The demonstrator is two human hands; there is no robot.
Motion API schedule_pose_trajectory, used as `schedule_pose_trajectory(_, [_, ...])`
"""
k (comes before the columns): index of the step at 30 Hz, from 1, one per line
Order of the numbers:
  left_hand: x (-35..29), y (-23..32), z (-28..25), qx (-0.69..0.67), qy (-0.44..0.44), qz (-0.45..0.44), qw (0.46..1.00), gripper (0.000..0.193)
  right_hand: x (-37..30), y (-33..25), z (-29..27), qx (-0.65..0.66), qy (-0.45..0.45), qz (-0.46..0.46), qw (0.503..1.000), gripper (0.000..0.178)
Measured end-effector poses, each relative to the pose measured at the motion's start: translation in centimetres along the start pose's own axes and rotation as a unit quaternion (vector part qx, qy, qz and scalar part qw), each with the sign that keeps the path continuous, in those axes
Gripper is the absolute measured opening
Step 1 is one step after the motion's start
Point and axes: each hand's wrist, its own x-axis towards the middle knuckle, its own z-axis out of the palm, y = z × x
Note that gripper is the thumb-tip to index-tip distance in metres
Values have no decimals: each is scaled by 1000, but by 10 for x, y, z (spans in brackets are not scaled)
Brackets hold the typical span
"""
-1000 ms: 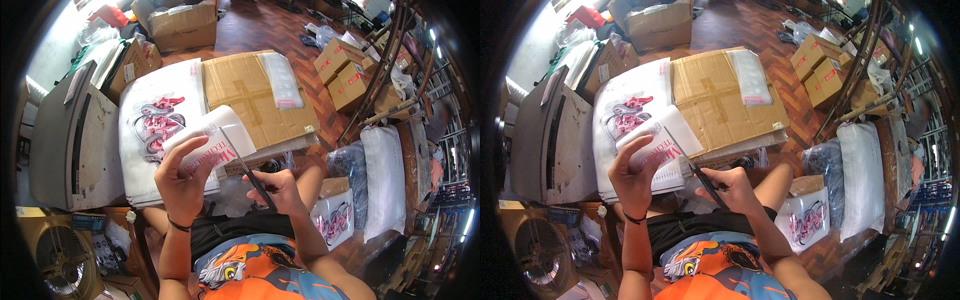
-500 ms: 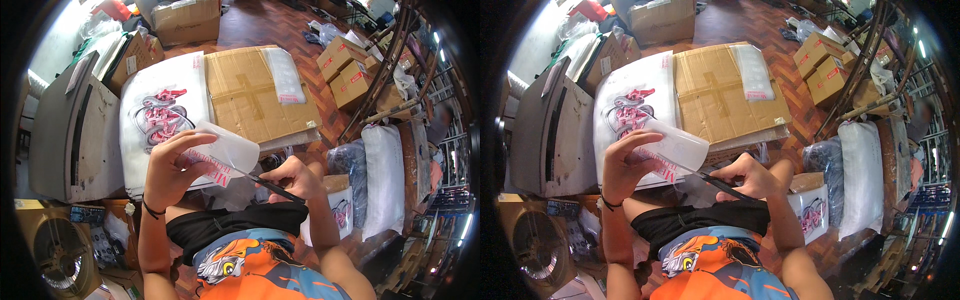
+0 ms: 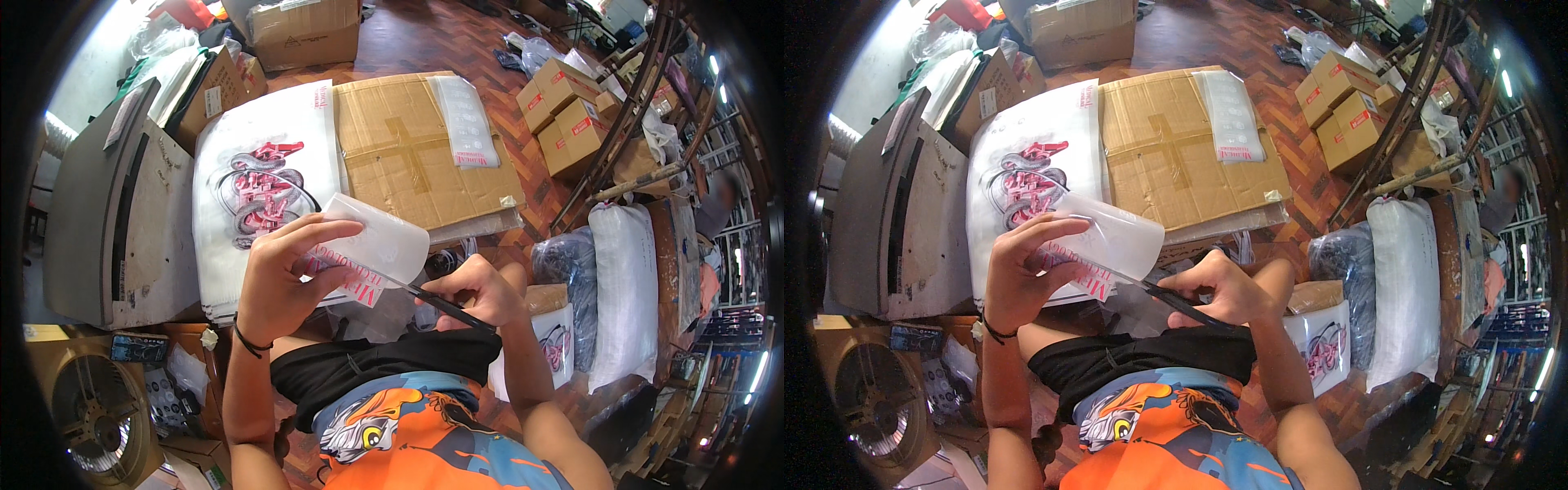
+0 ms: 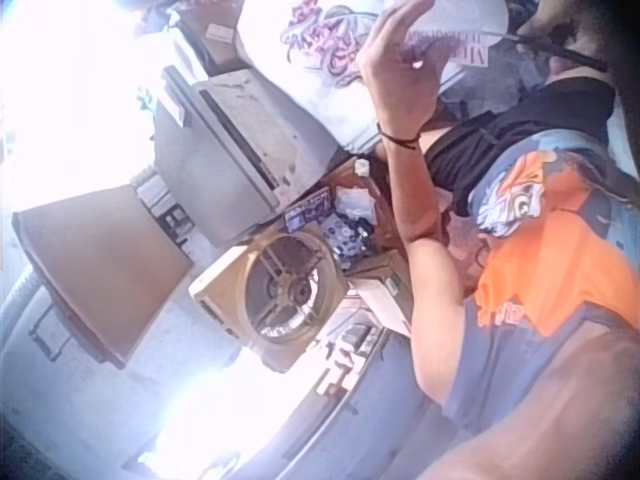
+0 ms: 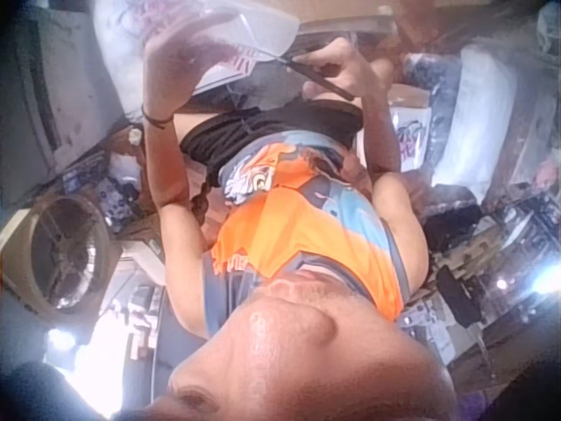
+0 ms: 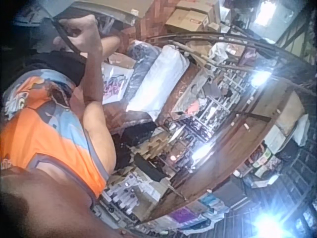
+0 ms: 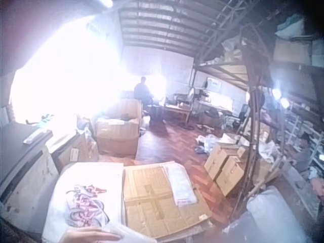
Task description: The person sits on the floor and uses scissors to cut open a stack of white plastic pouches labeled 'Medical Technology'. They repeatedly pick up a pouch, cut the top edge, and place it on a cardboard box, continuing this process for multiple units.
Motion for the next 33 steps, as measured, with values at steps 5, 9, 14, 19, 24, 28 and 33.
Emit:
schedule_pose_trajectory(5, [-1,-2,0,10,2,16,1000,52,-1,2,3,-4,9,5,1000,45])
schedule_pose_trajectory(9, [0,0,0,22,1,16,1000,53,0,-1,0,-33,-6,-7,999,43])
schedule_pose_trajectory(14, [1,5,1,19,6,-8,1000,53,-2,-2,0,-50,-3,-14,999,41])
schedule_pose_trajectory(19, [1,0,1,18,9,21,1000,53,-2,-5,-1,-70,-7,-10,997,40])
schedule_pose_trajectory(24, [0,5,2,-8,3,-27,1000,52,-1,-6,-1,-73,-2,-10,997,40])
schedule_pose_trajectory(28, [1,2,7,11,-1,17,1000,51,0,-2,2,-61,0,1,998,40])
schedule_pose_trajectory(33, [0,0,10,-3,4,19,1000,51,1,-6,2,-70,-7,8,998,40])
